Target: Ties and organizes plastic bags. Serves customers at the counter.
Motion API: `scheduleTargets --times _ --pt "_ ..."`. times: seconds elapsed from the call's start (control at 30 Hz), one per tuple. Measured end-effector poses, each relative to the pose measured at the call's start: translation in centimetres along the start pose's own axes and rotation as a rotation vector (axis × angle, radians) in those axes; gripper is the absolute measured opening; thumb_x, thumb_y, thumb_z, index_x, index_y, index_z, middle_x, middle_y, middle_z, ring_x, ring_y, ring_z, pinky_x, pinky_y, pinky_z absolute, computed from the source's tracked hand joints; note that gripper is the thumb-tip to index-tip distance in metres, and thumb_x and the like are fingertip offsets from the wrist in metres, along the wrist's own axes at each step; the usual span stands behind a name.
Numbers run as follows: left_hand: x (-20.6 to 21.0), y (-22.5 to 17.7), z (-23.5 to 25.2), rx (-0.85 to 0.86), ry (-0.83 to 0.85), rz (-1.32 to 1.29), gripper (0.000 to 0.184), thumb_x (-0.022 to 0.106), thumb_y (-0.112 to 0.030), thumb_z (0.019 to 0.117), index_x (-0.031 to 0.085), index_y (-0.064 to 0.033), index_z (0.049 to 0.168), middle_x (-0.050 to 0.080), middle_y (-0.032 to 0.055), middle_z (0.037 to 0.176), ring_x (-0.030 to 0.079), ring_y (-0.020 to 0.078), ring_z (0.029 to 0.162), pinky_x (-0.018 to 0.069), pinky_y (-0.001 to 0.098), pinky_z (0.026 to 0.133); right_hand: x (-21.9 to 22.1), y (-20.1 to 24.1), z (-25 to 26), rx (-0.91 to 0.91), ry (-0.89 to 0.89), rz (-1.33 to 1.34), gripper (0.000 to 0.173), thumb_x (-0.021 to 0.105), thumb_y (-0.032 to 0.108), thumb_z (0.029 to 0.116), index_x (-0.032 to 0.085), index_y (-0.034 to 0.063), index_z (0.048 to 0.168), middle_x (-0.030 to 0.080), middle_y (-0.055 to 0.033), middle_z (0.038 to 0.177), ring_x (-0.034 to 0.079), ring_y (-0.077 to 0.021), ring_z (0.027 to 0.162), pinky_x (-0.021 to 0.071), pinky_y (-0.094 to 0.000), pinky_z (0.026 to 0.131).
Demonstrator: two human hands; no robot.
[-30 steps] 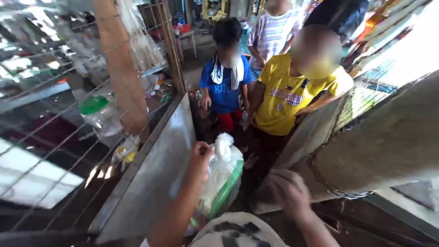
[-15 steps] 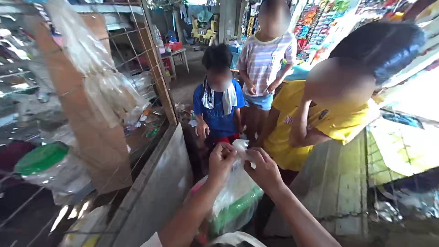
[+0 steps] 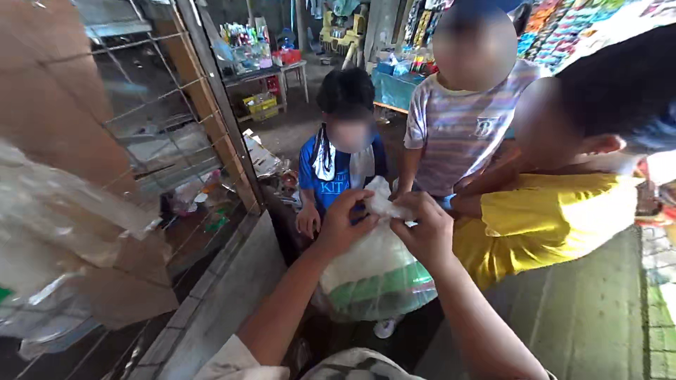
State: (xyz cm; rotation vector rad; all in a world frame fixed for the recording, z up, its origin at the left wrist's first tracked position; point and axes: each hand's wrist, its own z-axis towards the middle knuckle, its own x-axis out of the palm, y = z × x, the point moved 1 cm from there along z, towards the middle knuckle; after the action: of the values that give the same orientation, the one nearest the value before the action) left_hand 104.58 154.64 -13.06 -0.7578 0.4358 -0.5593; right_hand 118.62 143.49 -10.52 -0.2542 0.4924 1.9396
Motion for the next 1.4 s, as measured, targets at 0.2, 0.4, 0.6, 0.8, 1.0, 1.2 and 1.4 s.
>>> scheduleTargets --times 0.2,0.4,0.6,0.8,1.0,1.2,1.4 --pt "3.2 3.3 5.0 0.126 -0.053 0.083 0.030 0.062 0.005 0.0856 0.068 0.0115 0.115 0.068 0.0244 0.114 0.071 0.0220 0.098 0.0601 0.0321 0.084 0.3 -4.1 1.3 0.047 0.024 -0.066 0.020 0.067 0.006 0.0820 0.069 -0.0056 0.098 0.073 -0.0181 0.095 0.070 -0.0167 0.087 0.0558 -0.0245 0.080" --pt "3.3 7.4 8.5 -0.026 0.011 -0.083 0.026 0.054 0.001 0.0876 0.069 0.0097 0.107 0.071 0.0139 0.091 0.065 0.0072 0.077 0.0542 0.0237 0.072 2.1 -9.9 1.3 0.297 0.105 0.425 0.022 0.068 0.006 0.0853 0.068 0.0025 0.107 0.072 0.0037 0.102 0.066 0.0035 0.087 0.0573 -0.0177 0.076" --pt "2.5 9.4 10.2 0.154 -0.018 0.157 0.021 0.069 -0.007 0.0794 0.074 0.0057 0.095 0.071 0.0139 0.083 0.068 0.0178 0.072 0.0575 0.0329 0.066 5.0 -10.3 0.9 0.272 0.073 -0.083 0.021 0.072 0.007 0.0802 0.063 -0.0036 0.096 0.069 -0.0149 0.102 0.068 -0.0203 0.098 0.0574 -0.0321 0.086" --pt "2.0 6.6 9.5 0.203 0.173 0.543 0.023 0.079 -0.015 0.0757 0.075 -0.0003 0.094 0.072 0.0157 0.088 0.073 0.0294 0.080 0.0601 0.0416 0.068 6.0 -10.2 -0.7 0.037 0.084 -0.525 0.020 0.058 0.014 0.0971 0.070 -0.0023 0.098 0.074 -0.0206 0.095 0.073 -0.0309 0.088 0.0595 -0.0357 0.079" --pt "1.9 6.6 8.9 -0.011 0.341 0.602 0.036 0.085 -0.020 0.0745 0.075 0.0021 0.102 0.070 0.0219 0.105 0.071 0.0343 0.094 0.0600 0.0422 0.077 5.8 -11.4 -1.0 -0.131 0.258 -0.429 0.017 0.055 0.014 0.0997 0.068 0.0027 0.097 0.072 -0.0144 0.088 0.071 -0.0274 0.085 0.0580 -0.0322 0.076" --pt "3.3 9.8 8.4 -0.157 0.217 0.491 0.035 0.077 -0.004 0.0808 0.073 0.0055 0.114 0.072 0.0228 0.115 0.071 0.0351 0.106 0.0578 0.0443 0.092 5.9 -14.0 -0.5 -0.261 0.363 -0.337 0.005 0.058 0.007 0.0969 0.062 0.0054 0.094 0.069 -0.0154 0.087 0.071 -0.0301 0.084 0.0594 -0.0354 0.073" --pt "5.6 15.0 7.2 -0.131 0.045 0.089 0.027 0.067 0.002 0.0844 0.069 0.0103 0.110 0.068 0.0220 0.112 0.069 0.0195 0.098 0.0584 0.0283 0.085 5.0 -16.2 -0.7 -0.316 0.418 -0.220 0.008 0.058 0.004 0.0957 0.065 0.0051 0.096 0.071 -0.0150 0.089 0.071 -0.0297 0.084 0.0601 -0.0350 0.072"
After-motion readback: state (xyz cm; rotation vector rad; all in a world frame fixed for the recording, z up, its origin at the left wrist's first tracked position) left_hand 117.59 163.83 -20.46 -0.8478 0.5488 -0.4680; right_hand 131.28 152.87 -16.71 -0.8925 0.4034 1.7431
